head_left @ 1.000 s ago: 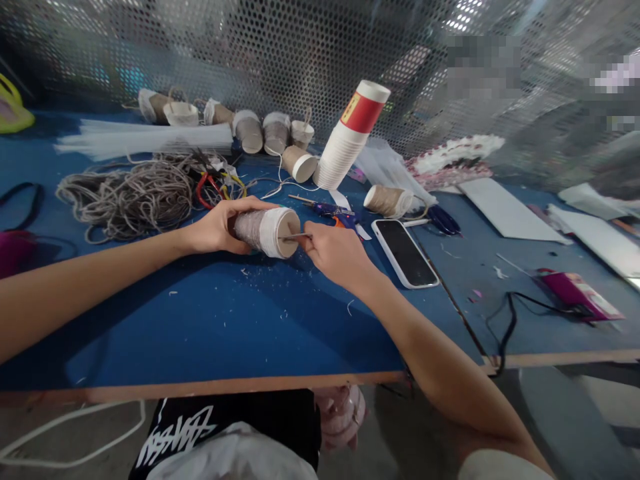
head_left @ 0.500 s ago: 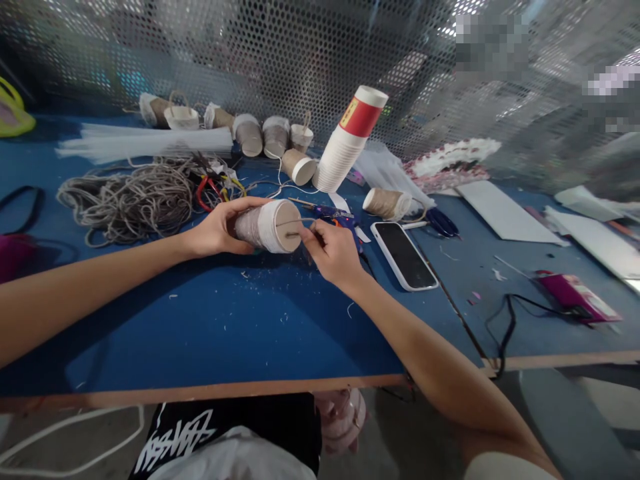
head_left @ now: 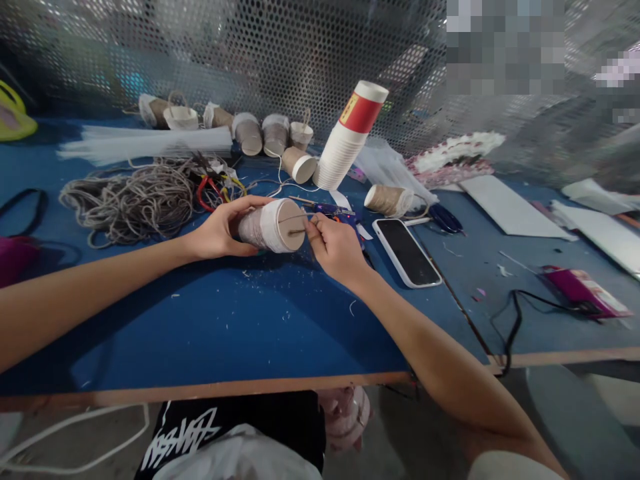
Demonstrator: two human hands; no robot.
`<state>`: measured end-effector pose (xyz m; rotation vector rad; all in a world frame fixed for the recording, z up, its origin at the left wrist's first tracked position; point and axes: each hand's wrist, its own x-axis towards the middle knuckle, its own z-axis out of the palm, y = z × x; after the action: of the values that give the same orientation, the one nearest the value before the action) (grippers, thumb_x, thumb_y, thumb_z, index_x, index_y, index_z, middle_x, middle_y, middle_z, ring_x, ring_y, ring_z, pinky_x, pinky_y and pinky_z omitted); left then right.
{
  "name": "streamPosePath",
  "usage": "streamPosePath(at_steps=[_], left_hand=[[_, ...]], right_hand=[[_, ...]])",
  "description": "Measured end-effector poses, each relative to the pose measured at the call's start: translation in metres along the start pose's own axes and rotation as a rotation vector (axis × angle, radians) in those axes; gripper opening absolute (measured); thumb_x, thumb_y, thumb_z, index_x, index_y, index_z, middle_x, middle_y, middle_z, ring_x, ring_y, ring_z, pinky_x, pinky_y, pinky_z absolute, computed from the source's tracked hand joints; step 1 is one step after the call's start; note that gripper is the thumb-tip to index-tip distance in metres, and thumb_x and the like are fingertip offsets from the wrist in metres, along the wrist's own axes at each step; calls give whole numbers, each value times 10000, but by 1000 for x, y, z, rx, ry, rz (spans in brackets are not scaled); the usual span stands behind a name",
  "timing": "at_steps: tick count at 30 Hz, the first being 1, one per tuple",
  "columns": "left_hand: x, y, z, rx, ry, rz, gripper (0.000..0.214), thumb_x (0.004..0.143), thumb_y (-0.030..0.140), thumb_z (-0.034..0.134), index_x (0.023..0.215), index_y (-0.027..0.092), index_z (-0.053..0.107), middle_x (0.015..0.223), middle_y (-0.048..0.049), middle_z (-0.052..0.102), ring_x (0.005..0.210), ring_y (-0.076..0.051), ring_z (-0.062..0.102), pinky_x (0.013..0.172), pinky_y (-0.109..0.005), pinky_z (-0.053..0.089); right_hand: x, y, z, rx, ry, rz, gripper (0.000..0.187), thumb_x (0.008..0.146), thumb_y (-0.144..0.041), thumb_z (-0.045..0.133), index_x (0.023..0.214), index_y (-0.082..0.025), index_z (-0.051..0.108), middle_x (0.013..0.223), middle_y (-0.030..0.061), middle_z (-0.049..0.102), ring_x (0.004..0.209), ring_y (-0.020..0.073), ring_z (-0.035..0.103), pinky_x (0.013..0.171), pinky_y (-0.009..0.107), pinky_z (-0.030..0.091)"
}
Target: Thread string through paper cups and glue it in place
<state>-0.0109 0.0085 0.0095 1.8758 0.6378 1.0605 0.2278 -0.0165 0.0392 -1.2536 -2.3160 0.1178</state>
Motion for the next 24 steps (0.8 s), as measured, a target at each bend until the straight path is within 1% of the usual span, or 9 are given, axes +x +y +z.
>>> streamPosePath(at_steps=[5, 8, 13, 20, 24], left_hand=[[0, -2, 0, -6, -1, 12, 721, 614, 262, 834, 1273, 156, 561, 1275, -138, 628, 1147, -277, 618, 987, -386, 508], [0, -2, 0, -5, 9, 27, 718, 612, 243, 832, 1273, 158, 563, 1259, -133, 638, 1128, -271, 629, 974, -384, 515], [0, 0, 0, -9, 34, 46, 727, 596, 217, 832, 1273, 170, 570, 1300, -134, 618, 1178, -280, 603, 977, -370, 516], [-1, 0, -1, 20, 46, 31, 717, 590, 237, 835, 1255, 160, 576, 1298, -140, 618, 1180, -283, 601, 973, -375, 522], [-1, -3, -2, 18, 52, 11, 732, 579, 238, 844, 1254, 161, 571, 1266, -138, 632, 1149, -278, 615, 943, -370, 536]], right_hand=[[3, 0, -2, -47, -33, -19, 279, 959, -285, 324, 721, -203, 445, 661, 35, 539, 570, 131, 451, 550, 261, 293], [5, -1, -5, -47, -71, -25, 251, 953, -255, 338, 728, -207, 439, 645, 23, 513, 555, 126, 420, 543, 259, 276], [4, -3, -10, -66, -101, -34, 226, 955, -232, 350, 756, -206, 452, 601, -2, 472, 527, 118, 384, 542, 258, 266], [4, -4, -11, -155, -130, -23, 232, 968, -245, 341, 842, -184, 525, 614, 15, 510, 556, 132, 446, 544, 264, 260], [5, -6, -13, -192, -143, -7, 251, 968, -241, 330, 854, -174, 544, 621, 24, 526, 567, 138, 463, 545, 268, 256]])
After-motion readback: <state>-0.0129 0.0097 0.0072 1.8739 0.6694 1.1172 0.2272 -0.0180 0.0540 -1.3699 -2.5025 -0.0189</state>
